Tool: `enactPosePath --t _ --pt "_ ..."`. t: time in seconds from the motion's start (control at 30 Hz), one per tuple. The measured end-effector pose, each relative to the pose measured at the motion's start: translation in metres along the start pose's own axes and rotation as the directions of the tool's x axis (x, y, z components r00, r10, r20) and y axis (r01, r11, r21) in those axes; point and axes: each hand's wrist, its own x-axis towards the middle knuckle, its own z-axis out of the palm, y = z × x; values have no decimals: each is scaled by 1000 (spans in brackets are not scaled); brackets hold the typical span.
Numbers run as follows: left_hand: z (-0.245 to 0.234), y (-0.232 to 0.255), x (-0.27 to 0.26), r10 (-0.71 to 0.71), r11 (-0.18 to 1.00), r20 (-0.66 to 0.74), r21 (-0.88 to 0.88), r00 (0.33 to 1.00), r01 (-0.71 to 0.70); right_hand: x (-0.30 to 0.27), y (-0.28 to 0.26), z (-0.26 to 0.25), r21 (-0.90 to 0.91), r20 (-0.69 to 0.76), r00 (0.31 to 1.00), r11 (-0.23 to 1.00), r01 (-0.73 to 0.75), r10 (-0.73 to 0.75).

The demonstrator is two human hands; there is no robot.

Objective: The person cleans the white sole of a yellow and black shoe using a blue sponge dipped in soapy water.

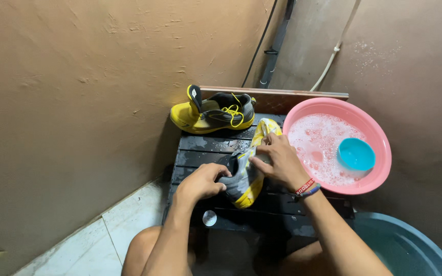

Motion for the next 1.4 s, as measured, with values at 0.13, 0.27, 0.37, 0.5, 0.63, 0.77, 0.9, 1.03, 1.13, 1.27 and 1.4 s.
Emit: enactPosePath --t 0.13,0.27,0.37,0.5,0.63,0.77,0.9,1.03,1.13,1.27,1.4 --pt "7 -4 7 -10 1000 27 19 1000 9 -19 -50 -10 -61 48 985 984 168 -165" --pt "3 -10 15 -37 999 22 25 999 36 -21 -63 1 219 187 915 923 317 -359" --pt "0 -2 6 -36 999 35 20 999 35 -10 -23 -4 133 124 971 973 187 -204" --pt "-4 12 -4 -58 996 53 77 997 54 -11 -20 -18 -25 73 997 1000 -17 19" --pt "1 19 1 -100 986 79 145 992 87 -12 -19 -37 89 24 999 995 -36 34" --pt "13 14 15 -142 960 15 247 990 134 -4 9 -39 452 -283 956 890 56 83" --pt "12 17 17 -116 952 -16 282 993 116 -5 7 -49 798 -316 864 602 18 393" --pt "6 22 12 -80 940 -37 331 996 87 3 50 1 983 -87 832 183 -19 548" --pt "1 16 13 -107 935 -62 332 992 122 0 22 -21 975 -60 832 213 -71 551" --pt "-2 10 13 -164 938 -97 291 982 186 0 7 -37 925 -230 850 378 40 473" --pt "-3 15 9 -238 946 -40 218 970 241 2 11 -41 959 -256 791 252 133 555"
